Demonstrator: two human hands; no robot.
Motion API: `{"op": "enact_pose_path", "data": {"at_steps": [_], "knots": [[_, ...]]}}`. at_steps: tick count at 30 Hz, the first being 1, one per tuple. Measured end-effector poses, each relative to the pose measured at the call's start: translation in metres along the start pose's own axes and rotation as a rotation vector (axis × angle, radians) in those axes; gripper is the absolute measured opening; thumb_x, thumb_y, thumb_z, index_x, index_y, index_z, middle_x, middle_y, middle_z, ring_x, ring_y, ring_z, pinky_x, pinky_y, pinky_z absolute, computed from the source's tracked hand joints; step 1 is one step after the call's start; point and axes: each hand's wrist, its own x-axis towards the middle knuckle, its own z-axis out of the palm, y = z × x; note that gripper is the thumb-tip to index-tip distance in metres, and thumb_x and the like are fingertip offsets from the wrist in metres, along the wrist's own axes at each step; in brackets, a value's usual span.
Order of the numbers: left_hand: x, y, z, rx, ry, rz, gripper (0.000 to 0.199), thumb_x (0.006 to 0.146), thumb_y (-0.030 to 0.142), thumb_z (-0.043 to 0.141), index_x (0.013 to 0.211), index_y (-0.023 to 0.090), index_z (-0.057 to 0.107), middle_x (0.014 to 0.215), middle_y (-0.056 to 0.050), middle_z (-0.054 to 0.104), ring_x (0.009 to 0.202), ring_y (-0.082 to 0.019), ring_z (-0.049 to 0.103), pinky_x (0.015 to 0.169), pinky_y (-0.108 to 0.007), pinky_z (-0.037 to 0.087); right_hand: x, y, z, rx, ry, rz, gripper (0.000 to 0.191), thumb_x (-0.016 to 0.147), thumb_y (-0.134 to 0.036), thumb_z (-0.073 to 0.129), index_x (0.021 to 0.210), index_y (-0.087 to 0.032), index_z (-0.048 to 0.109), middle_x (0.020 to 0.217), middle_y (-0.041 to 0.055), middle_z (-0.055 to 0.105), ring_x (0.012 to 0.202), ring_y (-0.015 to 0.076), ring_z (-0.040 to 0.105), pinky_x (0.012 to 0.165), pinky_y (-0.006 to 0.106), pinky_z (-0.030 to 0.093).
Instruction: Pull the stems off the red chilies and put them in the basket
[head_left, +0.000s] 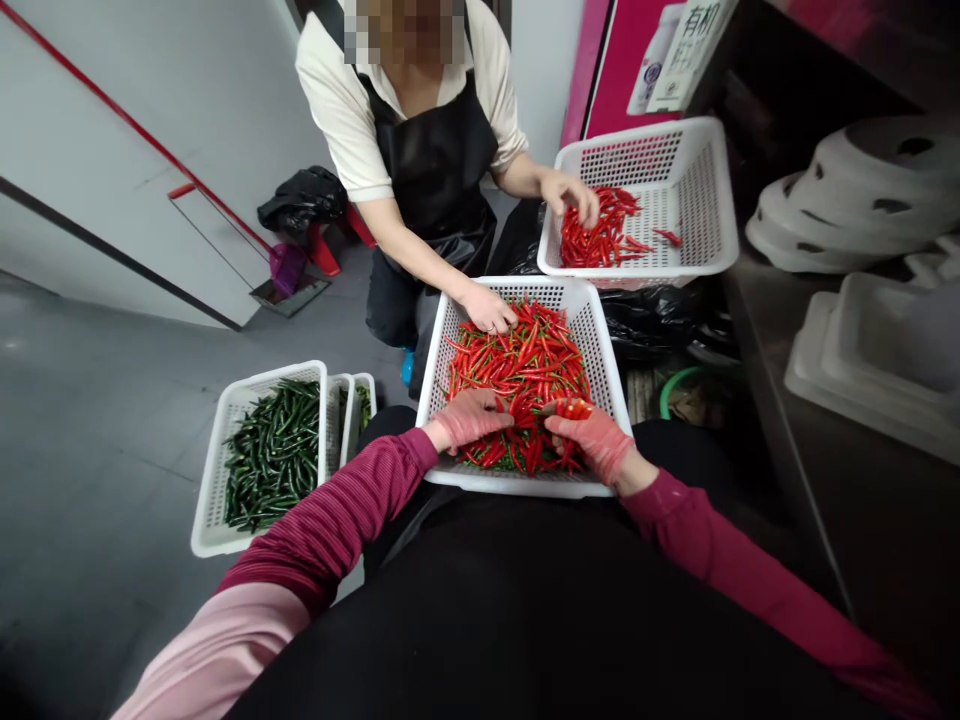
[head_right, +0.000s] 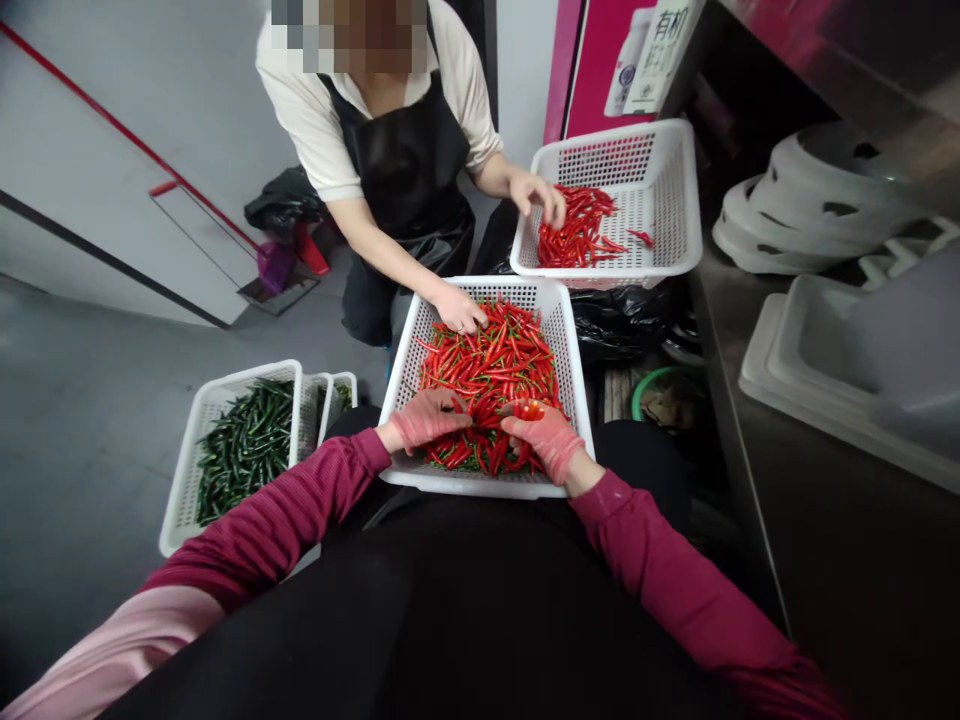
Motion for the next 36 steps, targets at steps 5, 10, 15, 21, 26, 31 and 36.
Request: {"op": "enact_pose_path", "data": {"at_steps": [5,10,15,21,26,31,36], "knots": [[0.001,0.027,-0.016,-0.430,-0.026,-0.220,0.033,0.064,0.045,0.063,0.057,0.015,0.052,0.040,0.005,0.042,0.035,-0.006,0.036,0.038,-0.019,0.026,0.017,-0.006,0.037,-0.211,-0.166,-0.064,0.032,0.052,-0.027,0.076,0.078,-0.015,0.060,0.057,-0.0045,0.057,0.043,0.0060,0.043,0.041,0.021,0.035],[0.003,0.041,-0.011,-0.718,0.127,-0.239,0.038,0.066,0.049,0.060,0.054,0.015,0.047,0.040,0.003,0.043,0.035,-0.005,0.038,0.038,-0.019,0.029,0.020,-0.010,0.038,-0.011,-0.182,-0.027,0.024,0.060,-0.034,0.073,0.070,-0.016,0.059,0.050,-0.0046,0.053,0.040,0.0066,0.041,0.039,0.021,0.034],[0.003,0.028,0.000,-0.973,0.183,-0.272,0.027,0.067,0.039,0.058,0.064,0.013,0.050,0.052,0.001,0.051,0.043,-0.007,0.046,0.044,-0.019,0.036,0.014,-0.008,0.020,0.261,-0.171,0.150,0.023,0.060,-0.027,0.074,0.075,-0.017,0.061,0.055,-0.0031,0.057,0.041,0.0071,0.047,0.039,0.020,0.039],[-0.017,0.033,0.009,-0.593,-0.015,-0.191,0.026,0.069,0.041,0.056,0.067,0.015,0.055,0.048,0.005,0.044,0.037,-0.004,0.034,0.037,-0.018,0.022,0.009,-0.005,0.023,0.341,-0.180,0.167,0.021,0.061,-0.027,0.073,0.074,-0.017,0.061,0.057,-0.0031,0.059,0.043,0.0075,0.051,0.041,0.019,0.042],[-0.019,0.034,0.020,-0.469,-0.019,-0.127,0.026,0.063,0.039,0.063,0.065,0.014,0.060,0.049,0.005,0.046,0.044,-0.005,0.038,0.041,-0.018,0.027,0.010,0.000,0.027,0.331,-0.187,0.084,0.024,0.059,-0.027,0.075,0.073,-0.016,0.059,0.058,-0.0020,0.059,0.045,0.0092,0.052,0.041,0.020,0.042],[-0.018,0.028,0.025,-0.645,-0.045,-0.229,0.033,0.072,0.046,0.054,0.074,0.014,0.059,0.045,0.006,0.041,0.035,-0.004,0.030,0.037,-0.020,0.023,0.012,0.002,0.025,0.319,-0.096,0.009,0.027,0.056,-0.027,0.077,0.073,-0.017,0.058,0.056,-0.0035,0.057,0.043,0.0085,0.049,0.042,0.021,0.041],[-0.017,0.031,0.025,-0.505,0.014,-0.176,0.022,0.066,0.034,0.059,0.058,0.013,0.055,0.048,0.005,0.045,0.043,-0.005,0.037,0.041,-0.019,0.028,0.001,-0.001,0.039,0.244,-0.116,-0.070,0.027,0.055,-0.029,0.076,0.069,-0.016,0.057,0.057,-0.0026,0.056,0.049,0.0099,0.050,0.046,0.022,0.041]]}}
